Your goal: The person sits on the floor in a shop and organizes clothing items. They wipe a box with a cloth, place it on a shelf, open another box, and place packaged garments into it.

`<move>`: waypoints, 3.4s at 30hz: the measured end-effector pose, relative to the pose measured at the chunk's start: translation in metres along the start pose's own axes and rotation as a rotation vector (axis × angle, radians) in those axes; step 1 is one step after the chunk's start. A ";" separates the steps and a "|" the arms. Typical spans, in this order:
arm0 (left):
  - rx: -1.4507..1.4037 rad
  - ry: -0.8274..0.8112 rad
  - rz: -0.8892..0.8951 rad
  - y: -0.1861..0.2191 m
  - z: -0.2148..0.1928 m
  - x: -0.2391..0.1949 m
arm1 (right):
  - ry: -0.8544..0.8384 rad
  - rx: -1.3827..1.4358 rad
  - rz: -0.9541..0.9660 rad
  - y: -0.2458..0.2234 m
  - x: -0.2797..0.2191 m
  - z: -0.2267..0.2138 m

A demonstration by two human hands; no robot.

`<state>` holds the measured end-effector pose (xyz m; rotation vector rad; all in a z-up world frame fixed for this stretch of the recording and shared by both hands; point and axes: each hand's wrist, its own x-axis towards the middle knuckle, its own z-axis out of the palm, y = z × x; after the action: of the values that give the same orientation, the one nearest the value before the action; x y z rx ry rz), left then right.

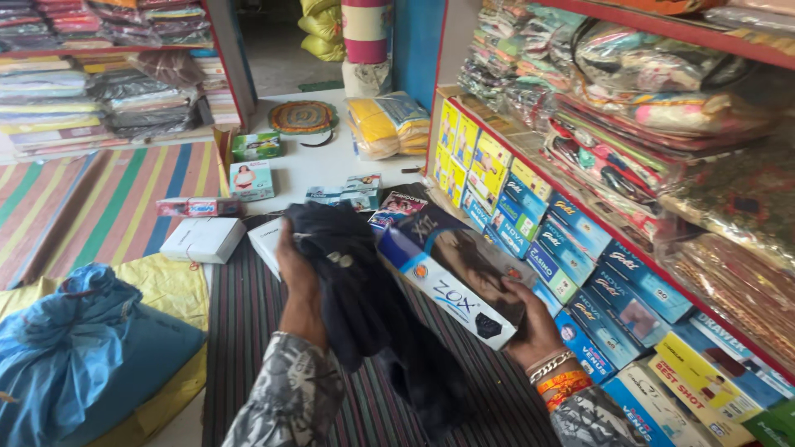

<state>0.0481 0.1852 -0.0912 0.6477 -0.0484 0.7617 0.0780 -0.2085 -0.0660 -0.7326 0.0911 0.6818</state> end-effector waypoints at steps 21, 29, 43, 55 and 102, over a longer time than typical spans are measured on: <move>0.447 -0.301 -0.918 -0.002 0.167 -0.119 | -0.053 -0.337 -0.081 -0.087 -0.052 0.001; 0.253 -0.194 -0.816 -0.032 0.180 -0.126 | -0.101 -0.155 -0.228 -0.121 -0.070 -0.014; 0.483 -0.119 -0.471 -0.077 0.272 -0.209 | -0.052 0.024 -0.354 -0.073 -0.078 -0.022; 0.500 -0.212 -0.793 -0.035 0.276 -0.184 | 0.004 -0.107 -0.288 -0.114 -0.102 -0.036; 0.561 -0.346 -0.710 -0.059 0.244 -0.178 | -0.106 -0.447 -0.362 -0.100 -0.190 0.013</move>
<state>0.0014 -0.0954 0.0263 1.2377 0.0810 -0.0462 -0.0130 -0.3568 0.0607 -1.1060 -0.2949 0.3919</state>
